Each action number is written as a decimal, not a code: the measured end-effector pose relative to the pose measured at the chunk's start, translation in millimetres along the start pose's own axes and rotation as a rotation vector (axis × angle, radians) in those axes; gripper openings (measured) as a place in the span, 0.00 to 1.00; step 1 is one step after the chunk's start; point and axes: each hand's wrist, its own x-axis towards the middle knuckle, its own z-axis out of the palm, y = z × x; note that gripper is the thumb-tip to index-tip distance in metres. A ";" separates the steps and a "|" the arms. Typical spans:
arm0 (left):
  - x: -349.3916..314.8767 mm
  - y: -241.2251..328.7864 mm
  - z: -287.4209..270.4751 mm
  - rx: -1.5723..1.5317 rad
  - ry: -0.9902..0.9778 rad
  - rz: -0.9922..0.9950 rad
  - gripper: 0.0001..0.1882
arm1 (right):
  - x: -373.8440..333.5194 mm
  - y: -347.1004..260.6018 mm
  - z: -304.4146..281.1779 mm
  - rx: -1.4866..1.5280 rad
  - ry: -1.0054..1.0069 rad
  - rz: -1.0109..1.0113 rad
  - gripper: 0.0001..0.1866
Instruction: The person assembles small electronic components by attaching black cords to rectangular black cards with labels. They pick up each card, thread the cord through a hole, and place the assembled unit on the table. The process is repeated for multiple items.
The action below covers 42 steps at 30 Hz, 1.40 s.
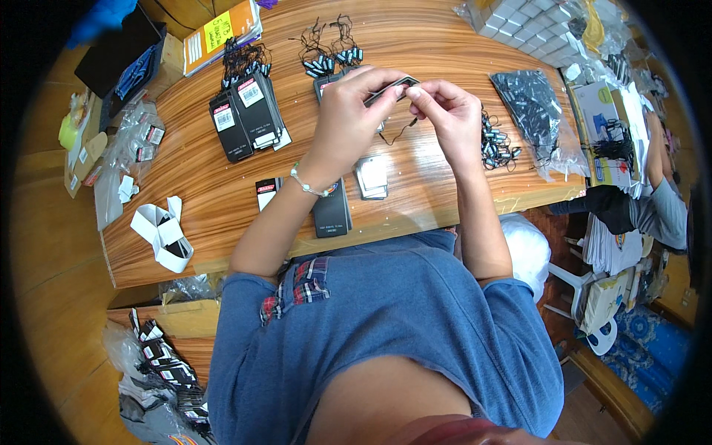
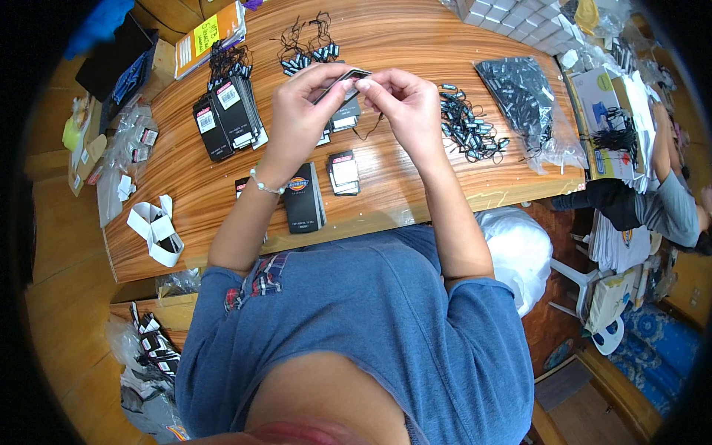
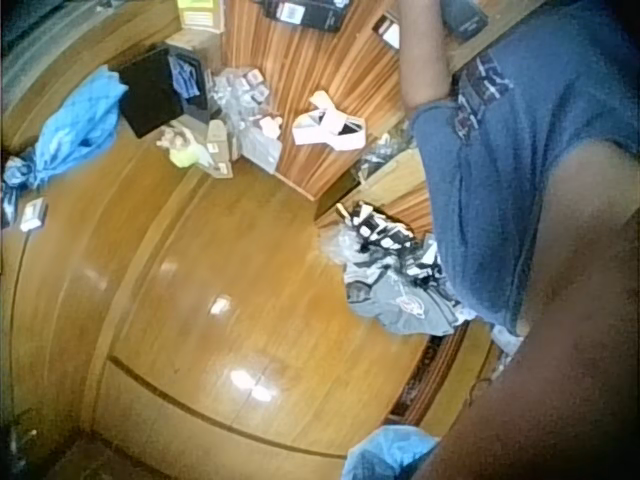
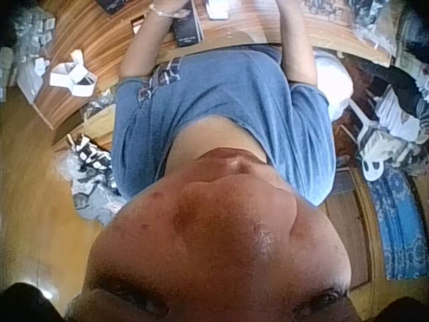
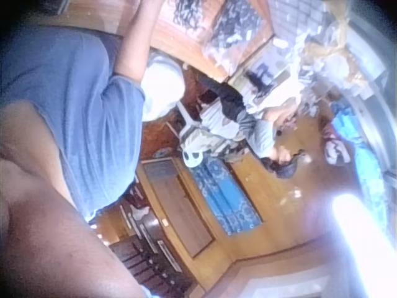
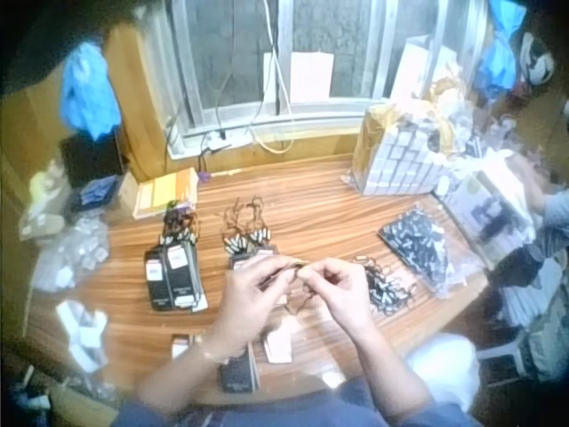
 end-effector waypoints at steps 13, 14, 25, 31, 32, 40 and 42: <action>-0.7 0.4 -1.6 -0.345 -0.078 -0.184 0.10 | 4.2 -7.3 -11.6 -0.373 0.083 -0.350 0.10; -0.3 0.5 -0.7 -0.342 -0.085 -0.178 0.10 | 3.2 -8.5 -11.4 -0.308 0.065 -0.263 0.10; 7.2 0.8 -5.2 0.056 -0.055 0.023 0.08 | 12.4 4.9 -12.5 -0.035 -0.051 -0.035 0.09; 27.9 10.6 -21.3 0.356 0.010 0.224 0.07 | 49.0 -10.2 -9.8 0.235 -0.214 0.139 0.10; 30.3 11.5 -23.5 0.392 0.006 0.251 0.07 | 54.3 -11.9 -8.4 0.256 -0.235 0.170 0.09; 28.2 -14.3 -27.5 0.186 -0.063 0.019 0.15 | 118.2 -4.3 -6.8 0.439 0.094 -0.090 0.10; 24.2 -19.7 -26.0 0.109 -0.042 -0.056 0.15 | 115.3 -13.6 3.3 0.430 0.075 -0.095 0.09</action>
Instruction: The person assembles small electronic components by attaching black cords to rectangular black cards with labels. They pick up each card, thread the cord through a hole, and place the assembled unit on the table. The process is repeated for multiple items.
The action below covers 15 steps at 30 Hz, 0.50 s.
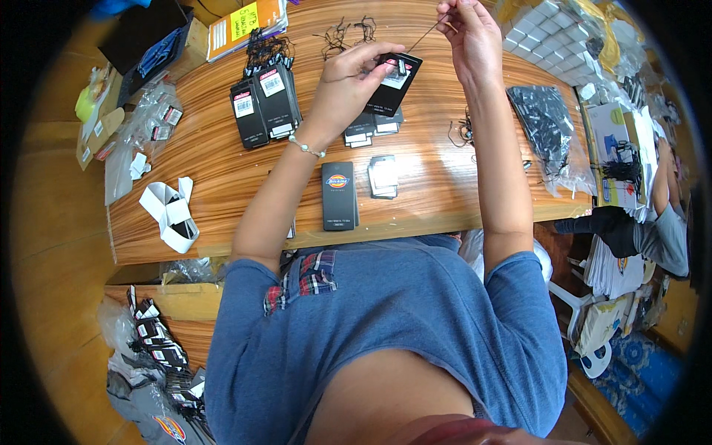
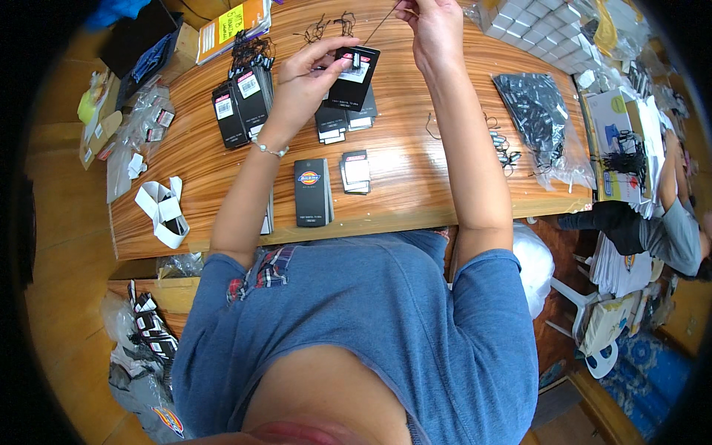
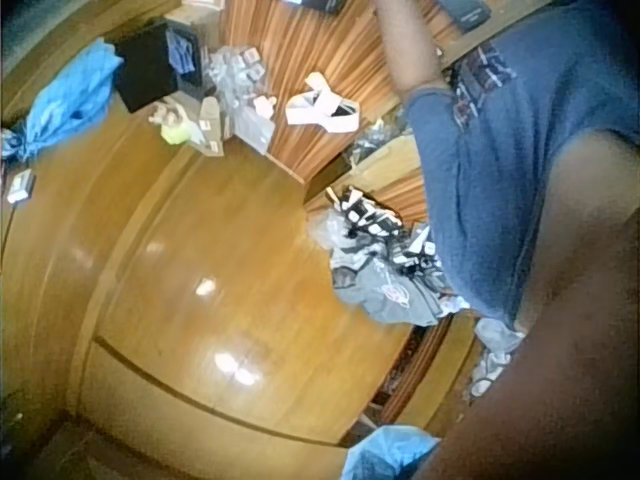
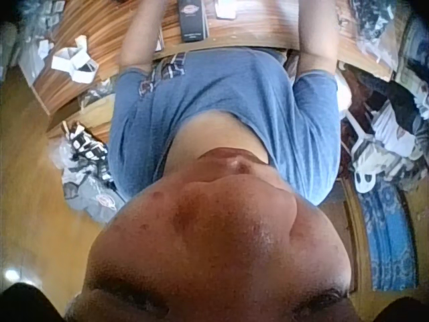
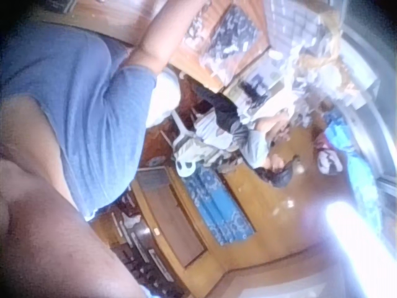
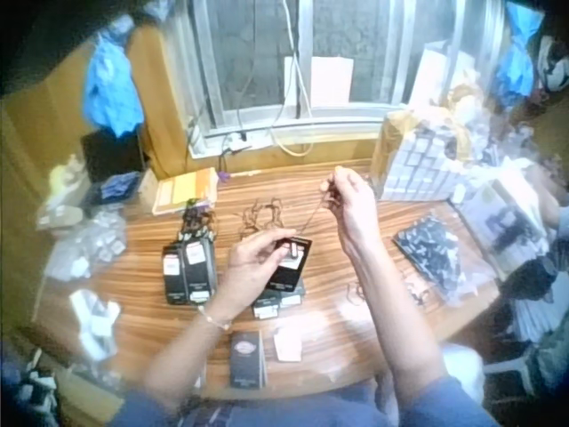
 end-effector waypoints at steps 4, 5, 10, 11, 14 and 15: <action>-8.8 -7.4 -2.0 -0.077 -0.020 0.000 0.17 | -5.6 -1.4 7.2 0.197 -0.105 0.078 0.10; -12.7 -7.6 -3.3 -0.092 -0.026 0.014 0.17 | -9.7 -2.1 5.9 0.210 -0.155 0.101 0.10; -50.5 2.1 -37.8 -0.062 0.007 0.041 0.18 | -24.9 -25.5 -8.3 0.188 -0.366 0.049 0.08; -62.4 2.6 -52.8 0.082 0.019 0.056 0.16 | -34.2 -34.3 -6.4 0.136 -0.306 -0.015 0.07; -110.5 -0.2 -105.0 0.275 -0.184 -0.257 0.15 | -41.4 -40.3 -16.3 0.090 -0.299 -0.149 0.06; -125.5 -4.7 -114.6 0.377 -0.203 -0.290 0.18 | -41.9 -42.1 -21.6 0.059 -0.279 -0.135 0.06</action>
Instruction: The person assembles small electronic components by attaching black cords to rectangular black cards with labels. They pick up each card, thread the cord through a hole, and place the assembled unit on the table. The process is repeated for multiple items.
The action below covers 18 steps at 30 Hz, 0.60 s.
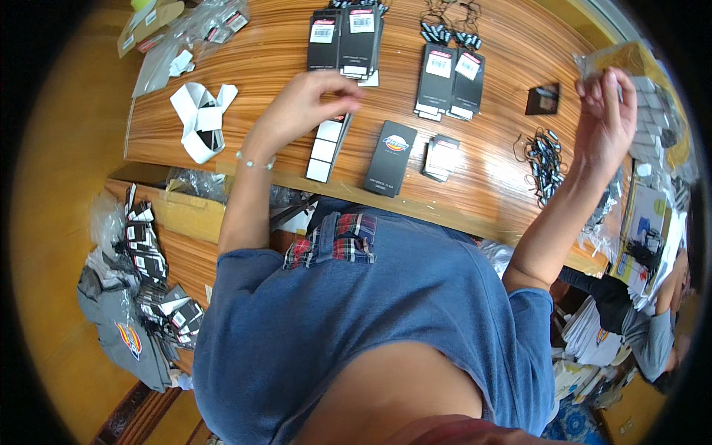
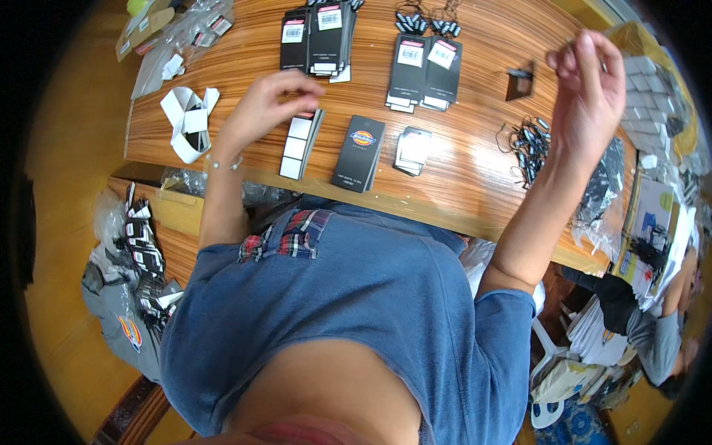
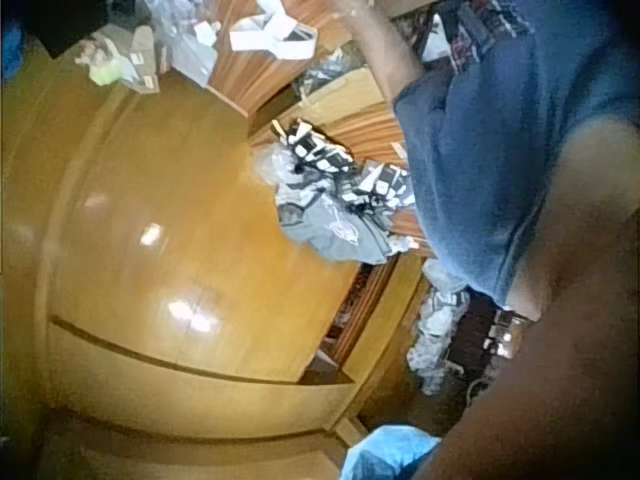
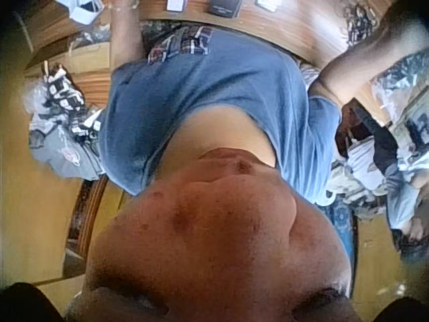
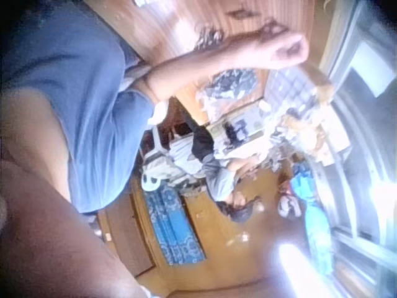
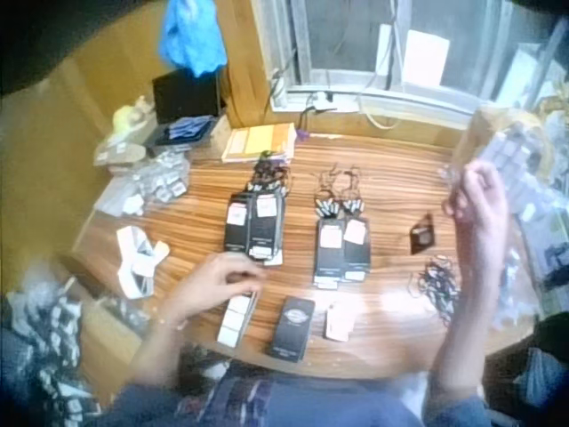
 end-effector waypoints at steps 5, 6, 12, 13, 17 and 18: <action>-38.5 -31.1 13.5 0.254 0.044 -0.113 0.26 | -10.5 -0.8 -5.6 -0.085 0.122 0.103 0.08; -39.3 -32.8 13.9 0.276 0.012 -0.125 0.28 | -12.7 0.9 -7.2 -0.045 0.103 0.114 0.09; -40.0 -21.6 13.0 0.203 0.148 -0.064 0.23 | -28.8 5.0 -1.0 -0.057 0.083 0.143 0.09; -39.1 -19.7 12.1 -0.020 0.145 -0.146 0.21 | -30.6 4.9 -1.1 -0.054 0.052 0.142 0.09; -17.1 12.3 6.2 -0.479 0.180 -0.181 0.12 | -41.4 3.0 14.9 -0.221 0.101 0.140 0.08; -5.4 26.0 5.3 -0.517 0.180 -0.153 0.12 | -45.3 0.9 18.8 -0.235 0.032 0.129 0.07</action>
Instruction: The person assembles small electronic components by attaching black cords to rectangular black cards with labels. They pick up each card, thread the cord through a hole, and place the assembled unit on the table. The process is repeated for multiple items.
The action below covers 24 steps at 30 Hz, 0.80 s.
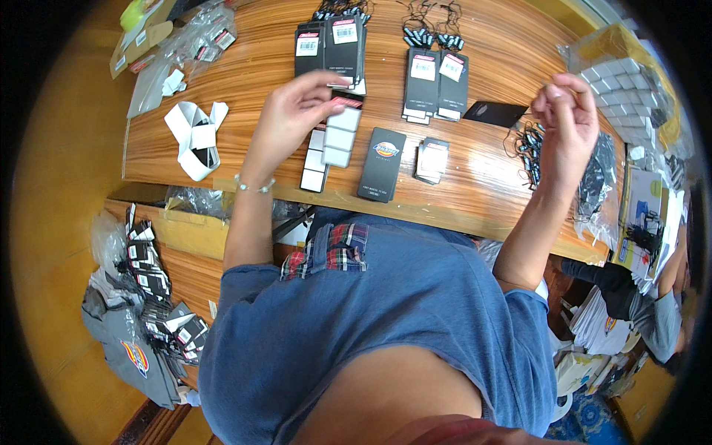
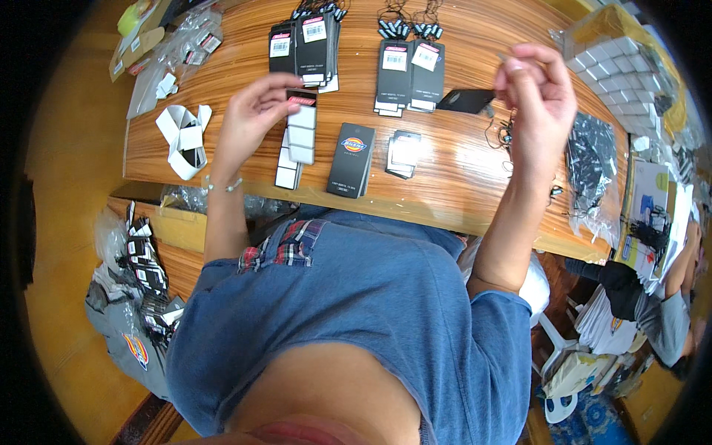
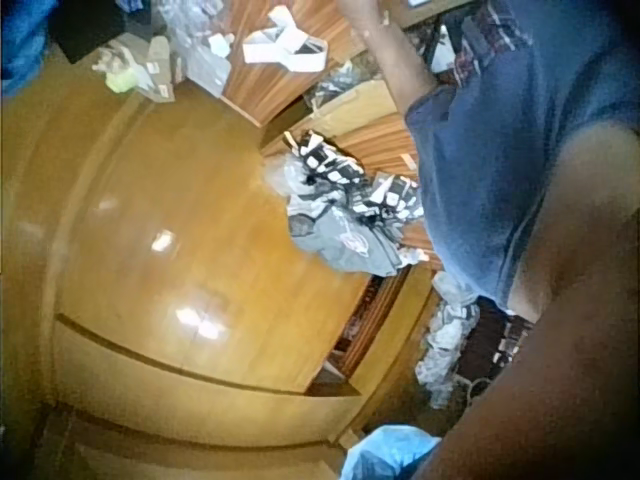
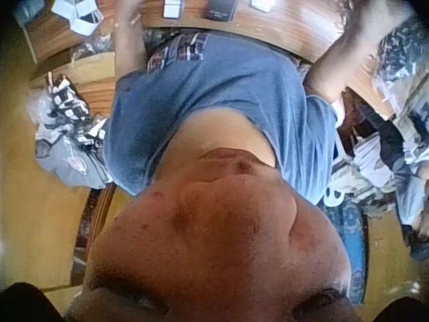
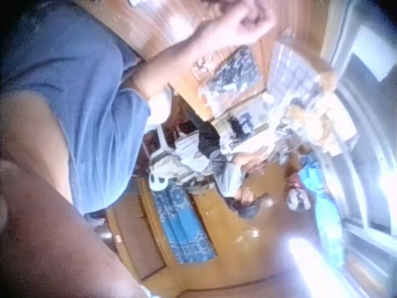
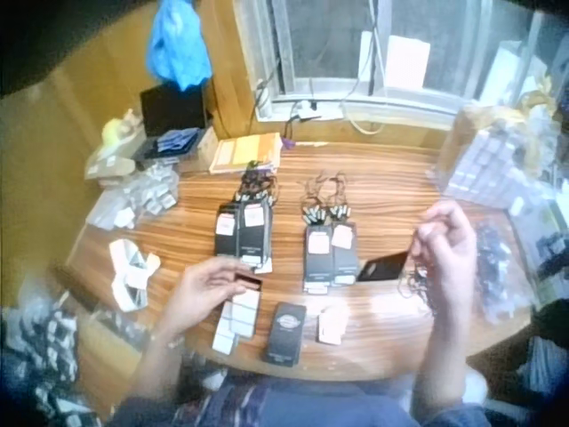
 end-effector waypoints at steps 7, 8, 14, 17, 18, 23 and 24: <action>62.9 39.6 79.4 -0.089 0.102 0.345 0.12 | -18.5 4.3 48.8 -0.222 -0.042 -0.100 0.04; 66.5 43.9 87.0 -0.109 0.096 0.376 0.11 | -18.3 5.0 51.0 -0.341 0.022 -0.194 0.03; 69.4 59.7 102.6 -0.109 0.005 0.432 0.09 | -17.8 4.6 49.3 -0.437 0.129 -0.330 0.04; 66.5 64.2 101.5 -0.089 -0.050 0.429 0.08 | -18.1 4.7 50.4 -0.522 0.137 -0.392 0.04; 65.9 64.5 101.4 -0.093 -0.065 0.438 0.08 | -18.0 5.2 50.2 -0.508 0.132 -0.384 0.04; 64.1 64.3 100.4 -0.016 -0.076 0.470 0.08 | -17.9 8.1 43.9 -0.301 0.084 -0.235 0.06; 62.0 68.6 99.7 0.035 -0.077 0.483 0.08 | -17.0 7.4 43.4 -0.259 0.065 -0.210 0.06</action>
